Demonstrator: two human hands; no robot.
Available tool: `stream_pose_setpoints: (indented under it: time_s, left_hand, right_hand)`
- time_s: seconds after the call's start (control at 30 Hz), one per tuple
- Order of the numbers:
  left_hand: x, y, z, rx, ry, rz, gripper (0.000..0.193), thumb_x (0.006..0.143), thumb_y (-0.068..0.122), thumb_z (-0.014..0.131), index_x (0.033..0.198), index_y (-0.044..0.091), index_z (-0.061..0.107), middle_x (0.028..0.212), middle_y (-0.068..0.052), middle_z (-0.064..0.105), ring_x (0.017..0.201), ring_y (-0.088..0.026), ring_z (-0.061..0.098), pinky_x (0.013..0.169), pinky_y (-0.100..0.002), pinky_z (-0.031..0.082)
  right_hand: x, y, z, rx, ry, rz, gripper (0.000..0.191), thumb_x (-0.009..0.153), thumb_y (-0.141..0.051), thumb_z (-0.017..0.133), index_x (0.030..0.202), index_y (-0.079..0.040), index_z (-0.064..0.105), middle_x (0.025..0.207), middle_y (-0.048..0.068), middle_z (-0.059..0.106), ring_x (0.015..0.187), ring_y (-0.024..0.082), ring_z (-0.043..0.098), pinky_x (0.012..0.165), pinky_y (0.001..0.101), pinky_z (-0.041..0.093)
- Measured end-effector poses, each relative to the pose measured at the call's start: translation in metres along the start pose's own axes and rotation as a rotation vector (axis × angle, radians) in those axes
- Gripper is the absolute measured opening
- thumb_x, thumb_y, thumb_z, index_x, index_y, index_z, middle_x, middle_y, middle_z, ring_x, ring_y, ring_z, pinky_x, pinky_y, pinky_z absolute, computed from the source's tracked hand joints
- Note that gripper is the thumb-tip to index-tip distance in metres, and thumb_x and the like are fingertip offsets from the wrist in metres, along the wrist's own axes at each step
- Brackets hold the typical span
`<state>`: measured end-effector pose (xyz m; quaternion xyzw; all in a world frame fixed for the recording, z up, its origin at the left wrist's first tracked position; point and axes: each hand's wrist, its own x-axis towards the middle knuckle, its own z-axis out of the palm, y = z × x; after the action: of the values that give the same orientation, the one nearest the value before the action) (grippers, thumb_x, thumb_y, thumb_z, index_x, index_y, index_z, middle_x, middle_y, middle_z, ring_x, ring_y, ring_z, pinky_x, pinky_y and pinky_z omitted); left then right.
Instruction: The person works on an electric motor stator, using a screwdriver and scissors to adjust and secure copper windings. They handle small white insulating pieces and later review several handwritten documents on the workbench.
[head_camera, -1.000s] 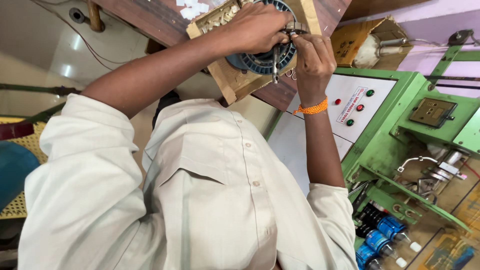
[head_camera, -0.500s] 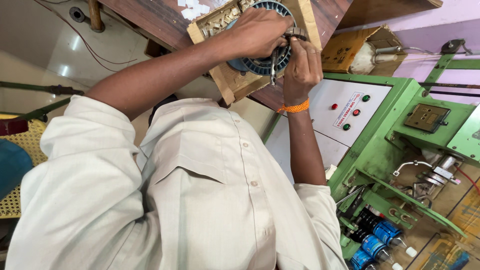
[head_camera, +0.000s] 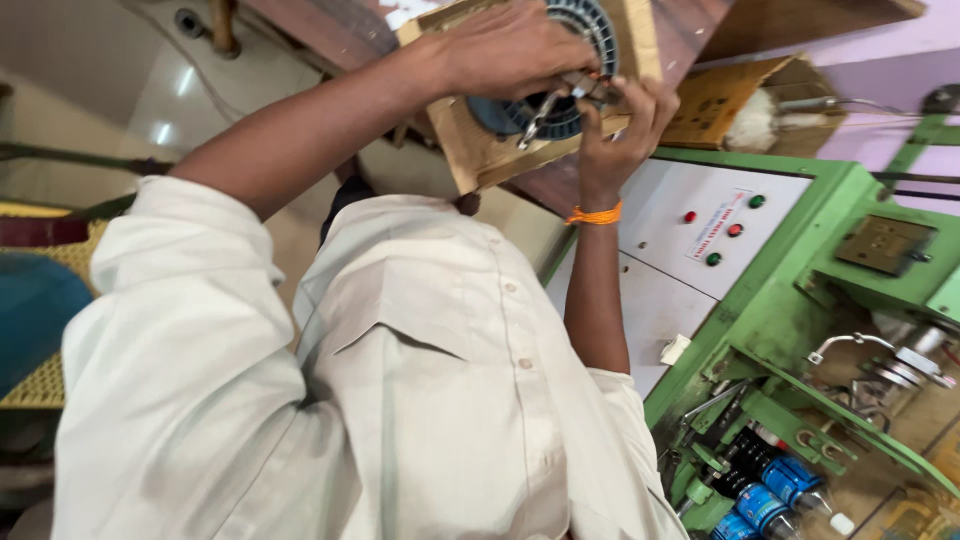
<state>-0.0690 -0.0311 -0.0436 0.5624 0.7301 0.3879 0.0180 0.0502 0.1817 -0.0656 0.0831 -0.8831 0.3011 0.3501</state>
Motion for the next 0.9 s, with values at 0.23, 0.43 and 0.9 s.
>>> stream_pose_setpoints:
  time_s: [0.23, 0.43, 0.9]
  left_hand:
    - [-0.021, -0.004, 0.015, -0.037, 0.359, 0.028, 0.065, 0.09, 0.03, 0.09, 0.14, 0.006, 0.056, 0.129, -0.009, 0.064, 0.123, -0.03, 0.059, 0.107, -0.045, 0.048]
    - [-0.03, 0.005, 0.046, 0.003, 0.484, -0.083, 0.061, 0.094, 0.027, 0.089, 0.14, 0.006, 0.056, 0.122, -0.01, 0.061, 0.114, -0.032, 0.058, 0.103, -0.046, 0.047]
    - [-0.03, 0.016, 0.06, 0.289, 0.609, -0.129, 0.042, 0.101, 0.041, 0.074, 0.116, 0.005, 0.059, 0.11, -0.01, 0.056, 0.103, -0.03, 0.056, 0.089, -0.046, 0.043]
  right_hand:
    - [0.029, -0.024, -0.005, 0.342, -0.289, 0.209, 0.044, 0.093, -0.016, 0.086, 0.131, -0.002, 0.068, 0.127, 0.011, 0.069, 0.119, 0.024, 0.059, 0.105, 0.038, 0.051]
    - [0.025, -0.02, -0.006, 0.371, -0.306, 0.234, 0.04, 0.093, -0.013, 0.084, 0.13, -0.004, 0.071, 0.122, 0.008, 0.073, 0.116, 0.023, 0.058, 0.104, 0.0363, 0.052]
    - [0.009, -0.032, 0.009, 0.215, -0.179, 0.143, 0.048, 0.105, -0.048, 0.061, 0.123, -0.003, 0.068, 0.122, 0.008, 0.073, 0.116, 0.028, 0.059, 0.104, 0.0414, 0.05]
